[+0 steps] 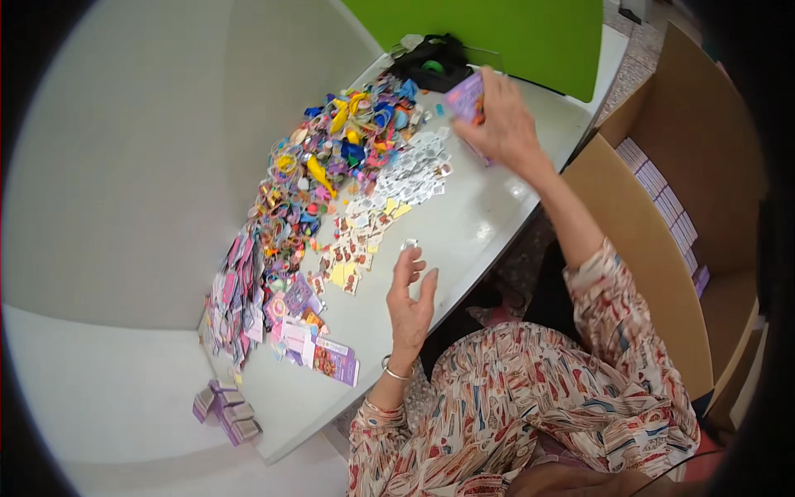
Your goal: Manually packaging small items into small boxes and then into a larger carton.
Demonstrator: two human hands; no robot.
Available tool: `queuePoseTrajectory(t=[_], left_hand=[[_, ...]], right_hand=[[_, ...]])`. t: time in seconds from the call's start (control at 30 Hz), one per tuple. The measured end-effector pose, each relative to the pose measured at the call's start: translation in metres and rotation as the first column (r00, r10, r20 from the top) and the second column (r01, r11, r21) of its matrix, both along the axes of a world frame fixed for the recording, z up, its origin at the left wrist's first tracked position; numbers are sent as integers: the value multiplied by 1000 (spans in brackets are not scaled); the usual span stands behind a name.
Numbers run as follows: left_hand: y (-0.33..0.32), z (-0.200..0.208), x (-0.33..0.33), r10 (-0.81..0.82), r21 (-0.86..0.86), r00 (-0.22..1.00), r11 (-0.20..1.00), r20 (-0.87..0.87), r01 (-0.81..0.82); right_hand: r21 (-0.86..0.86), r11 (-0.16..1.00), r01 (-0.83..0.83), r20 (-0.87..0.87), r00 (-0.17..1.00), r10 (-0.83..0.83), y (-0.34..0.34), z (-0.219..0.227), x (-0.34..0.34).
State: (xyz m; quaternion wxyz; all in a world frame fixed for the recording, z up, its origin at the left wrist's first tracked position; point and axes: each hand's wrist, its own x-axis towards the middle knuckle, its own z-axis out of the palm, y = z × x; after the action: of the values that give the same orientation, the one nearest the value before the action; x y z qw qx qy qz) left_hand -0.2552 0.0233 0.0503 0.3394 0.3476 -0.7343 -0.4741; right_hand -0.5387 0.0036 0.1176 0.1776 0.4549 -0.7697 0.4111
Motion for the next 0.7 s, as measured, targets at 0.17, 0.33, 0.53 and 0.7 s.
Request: queuePoseTrajectory(t=[0.17,0.33,0.53,0.7], left_hand=[[19,-11,21,73,0,994,997,86,-74],[32,-2,59,89,38,988,995,125,-94],[15,-8,159,462,-258,807,884,367,-389],[4,-42,252,461,-434,517,882,721,-182]], right_hand=[[378,924,65,-90,995,-33,-50,-16,-44],[638,765,-88,6,994,109,-66,-31,-78],[575,818,-1,-84,995,60,-73,-53,-93],[398,898,190,-322,945,-57,-37,-16,-49]])
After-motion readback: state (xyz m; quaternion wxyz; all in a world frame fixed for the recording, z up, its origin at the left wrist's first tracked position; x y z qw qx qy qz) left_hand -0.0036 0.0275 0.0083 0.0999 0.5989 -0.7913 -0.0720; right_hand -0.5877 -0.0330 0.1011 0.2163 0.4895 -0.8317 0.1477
